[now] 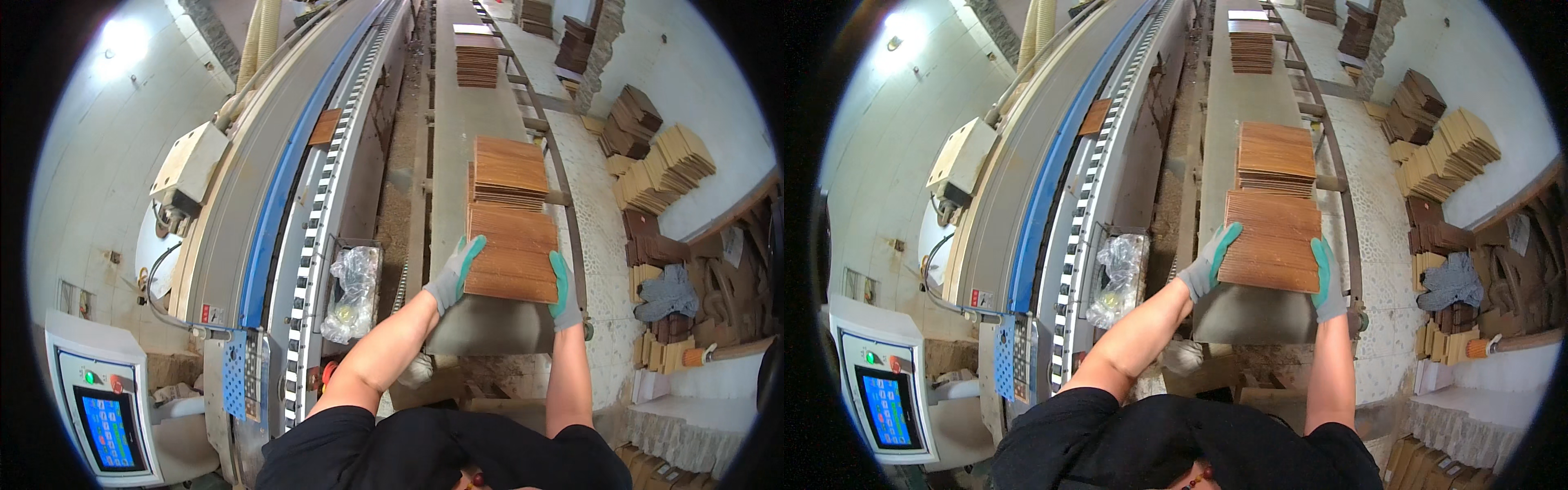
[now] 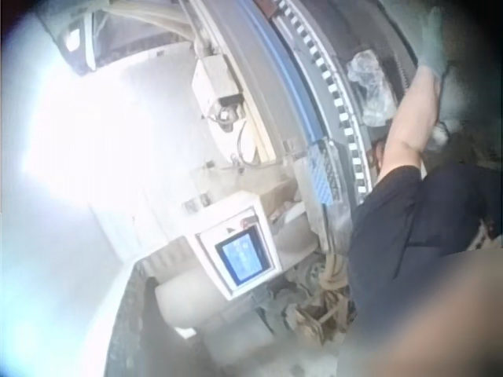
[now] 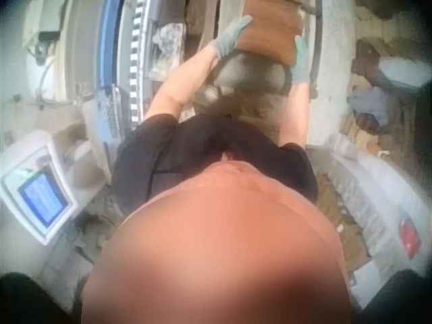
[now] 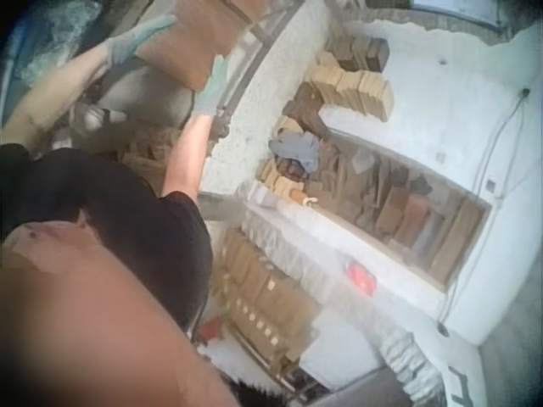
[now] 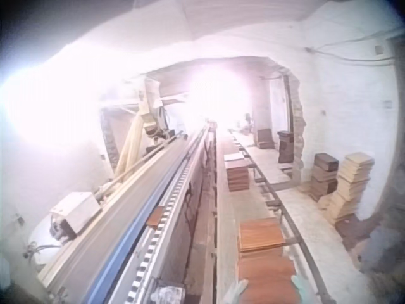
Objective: The person operates a CNC router in a woodworking shop. They repeatedly pick up wooden panels, place them on the machine bed, align them against the fence, and engage the machine to process the wood. After each cycle, they remove the processed panel and place it on a nearby stack.
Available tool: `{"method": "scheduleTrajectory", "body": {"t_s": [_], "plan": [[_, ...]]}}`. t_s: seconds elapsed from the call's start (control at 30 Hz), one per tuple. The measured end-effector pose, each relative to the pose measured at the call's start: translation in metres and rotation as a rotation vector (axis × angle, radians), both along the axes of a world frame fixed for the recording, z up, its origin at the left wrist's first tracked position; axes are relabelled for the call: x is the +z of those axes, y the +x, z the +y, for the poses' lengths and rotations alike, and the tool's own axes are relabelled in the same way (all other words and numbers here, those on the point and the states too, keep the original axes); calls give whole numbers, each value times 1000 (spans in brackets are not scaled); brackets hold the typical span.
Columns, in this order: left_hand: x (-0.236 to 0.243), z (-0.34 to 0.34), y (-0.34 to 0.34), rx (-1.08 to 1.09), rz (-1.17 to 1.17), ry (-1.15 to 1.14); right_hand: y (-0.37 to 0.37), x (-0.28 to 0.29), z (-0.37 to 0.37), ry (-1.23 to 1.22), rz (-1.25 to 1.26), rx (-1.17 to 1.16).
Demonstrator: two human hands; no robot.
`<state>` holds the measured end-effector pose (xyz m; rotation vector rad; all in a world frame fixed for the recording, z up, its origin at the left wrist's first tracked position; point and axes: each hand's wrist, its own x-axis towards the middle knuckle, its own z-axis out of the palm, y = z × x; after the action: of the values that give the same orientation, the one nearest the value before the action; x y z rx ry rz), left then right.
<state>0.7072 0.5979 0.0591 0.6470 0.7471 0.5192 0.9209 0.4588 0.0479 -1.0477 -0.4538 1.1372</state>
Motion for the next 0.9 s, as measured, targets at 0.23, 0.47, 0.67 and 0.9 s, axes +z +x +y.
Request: {"method": "scheduleTrajectory", "body": {"t_s": [0.23,0.47,0.67,0.9], "plan": [[48,-79,-106,150,-69,209,-79,38,-44,21,-68,110],[88,-203,-273,565,-59,190,-230,64,-61,-8,-142,495],[97,-346,-403,979,-34,210,-392,80,-83,62,-89,1001],[85,-483,-507,1331,228,147,-566,89,-129,195,-245,1442]]}}
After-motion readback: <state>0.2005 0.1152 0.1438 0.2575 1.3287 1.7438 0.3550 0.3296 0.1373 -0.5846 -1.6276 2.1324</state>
